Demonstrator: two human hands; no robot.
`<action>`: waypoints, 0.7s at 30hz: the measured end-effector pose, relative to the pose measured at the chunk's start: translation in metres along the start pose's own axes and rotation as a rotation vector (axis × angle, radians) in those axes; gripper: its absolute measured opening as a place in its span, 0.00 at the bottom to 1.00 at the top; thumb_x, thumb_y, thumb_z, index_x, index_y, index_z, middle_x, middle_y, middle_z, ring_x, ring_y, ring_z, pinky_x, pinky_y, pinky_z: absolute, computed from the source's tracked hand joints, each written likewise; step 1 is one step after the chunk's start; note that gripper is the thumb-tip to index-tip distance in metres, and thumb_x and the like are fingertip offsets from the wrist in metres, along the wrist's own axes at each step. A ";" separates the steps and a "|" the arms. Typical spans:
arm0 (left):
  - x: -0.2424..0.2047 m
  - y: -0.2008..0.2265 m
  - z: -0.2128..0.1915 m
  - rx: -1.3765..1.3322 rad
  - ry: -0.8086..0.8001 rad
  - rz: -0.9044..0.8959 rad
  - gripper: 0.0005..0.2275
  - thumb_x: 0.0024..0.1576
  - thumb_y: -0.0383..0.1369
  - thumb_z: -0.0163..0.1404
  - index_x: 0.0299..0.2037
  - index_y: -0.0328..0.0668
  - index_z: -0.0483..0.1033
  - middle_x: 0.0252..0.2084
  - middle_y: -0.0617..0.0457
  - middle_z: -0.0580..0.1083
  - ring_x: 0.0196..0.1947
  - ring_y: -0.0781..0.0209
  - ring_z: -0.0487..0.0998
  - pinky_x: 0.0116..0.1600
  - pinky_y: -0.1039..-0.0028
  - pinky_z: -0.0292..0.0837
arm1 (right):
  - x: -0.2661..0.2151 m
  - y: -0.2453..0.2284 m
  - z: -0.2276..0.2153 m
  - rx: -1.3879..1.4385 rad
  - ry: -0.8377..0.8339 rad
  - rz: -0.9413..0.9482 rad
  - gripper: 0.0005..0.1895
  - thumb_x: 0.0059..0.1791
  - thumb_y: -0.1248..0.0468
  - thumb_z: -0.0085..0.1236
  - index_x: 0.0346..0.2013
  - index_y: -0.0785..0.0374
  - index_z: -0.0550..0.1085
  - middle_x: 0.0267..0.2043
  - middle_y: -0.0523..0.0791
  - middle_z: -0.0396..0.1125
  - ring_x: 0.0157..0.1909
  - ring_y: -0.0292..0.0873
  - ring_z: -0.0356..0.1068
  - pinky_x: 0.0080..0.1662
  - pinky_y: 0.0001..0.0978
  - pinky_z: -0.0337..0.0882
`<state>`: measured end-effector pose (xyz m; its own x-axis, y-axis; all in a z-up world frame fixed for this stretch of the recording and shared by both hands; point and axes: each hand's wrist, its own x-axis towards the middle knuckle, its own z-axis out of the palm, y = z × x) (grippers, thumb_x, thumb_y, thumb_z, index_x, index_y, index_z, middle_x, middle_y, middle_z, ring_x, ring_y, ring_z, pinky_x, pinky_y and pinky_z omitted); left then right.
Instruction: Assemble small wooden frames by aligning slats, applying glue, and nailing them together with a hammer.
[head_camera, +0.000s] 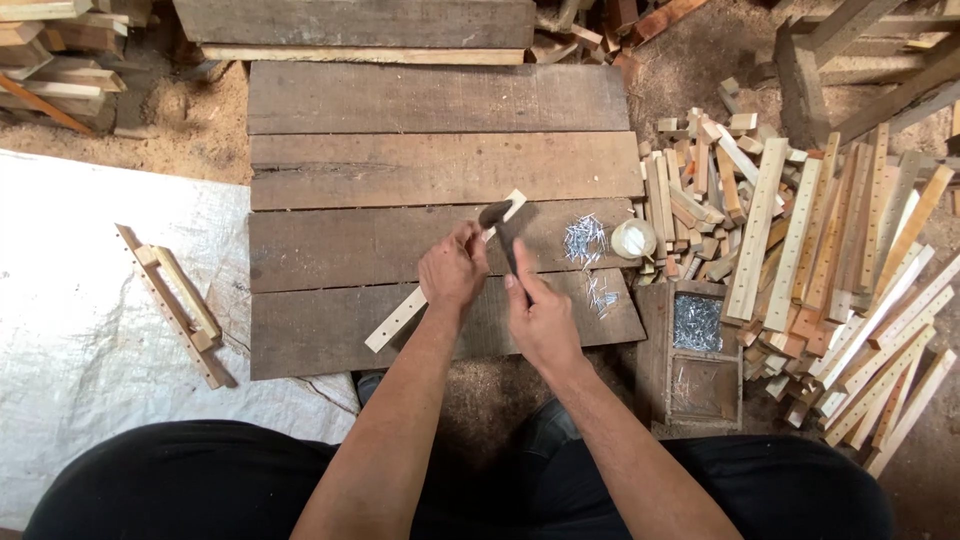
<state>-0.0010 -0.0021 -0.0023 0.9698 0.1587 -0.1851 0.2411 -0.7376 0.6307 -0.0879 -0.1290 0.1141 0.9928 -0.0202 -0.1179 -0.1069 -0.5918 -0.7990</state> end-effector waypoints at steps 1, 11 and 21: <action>-0.001 0.004 -0.004 -0.002 0.004 0.004 0.08 0.61 0.43 0.46 0.44 0.59 0.77 0.35 0.42 0.81 0.41 0.37 0.83 0.49 0.47 0.77 | 0.002 0.005 0.001 -0.001 0.004 -0.004 0.26 0.59 0.59 0.43 0.73 0.54 0.60 0.42 0.64 0.74 0.30 0.50 0.74 0.29 0.36 0.74; -0.010 0.015 -0.019 0.005 0.008 0.038 0.09 0.63 0.41 0.45 0.47 0.57 0.77 0.36 0.48 0.82 0.40 0.46 0.84 0.46 0.54 0.78 | 0.006 0.010 0.004 -0.002 0.039 0.012 0.26 0.57 0.61 0.45 0.71 0.51 0.63 0.51 0.66 0.70 0.45 0.64 0.76 0.35 0.45 0.77; 0.014 -0.010 0.015 0.216 -0.002 0.137 0.14 0.57 0.41 0.53 0.49 0.47 0.74 0.41 0.46 0.77 0.46 0.45 0.81 0.50 0.55 0.78 | 0.017 0.013 0.004 -0.035 0.057 0.137 0.27 0.55 0.59 0.47 0.70 0.40 0.63 0.58 0.59 0.67 0.56 0.66 0.68 0.51 0.60 0.74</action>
<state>0.0096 -0.0025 -0.0221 0.9928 0.0461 -0.1107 0.0935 -0.8752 0.4746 -0.0731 -0.1338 0.0991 0.9705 -0.1482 -0.1902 -0.2411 -0.6081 -0.7563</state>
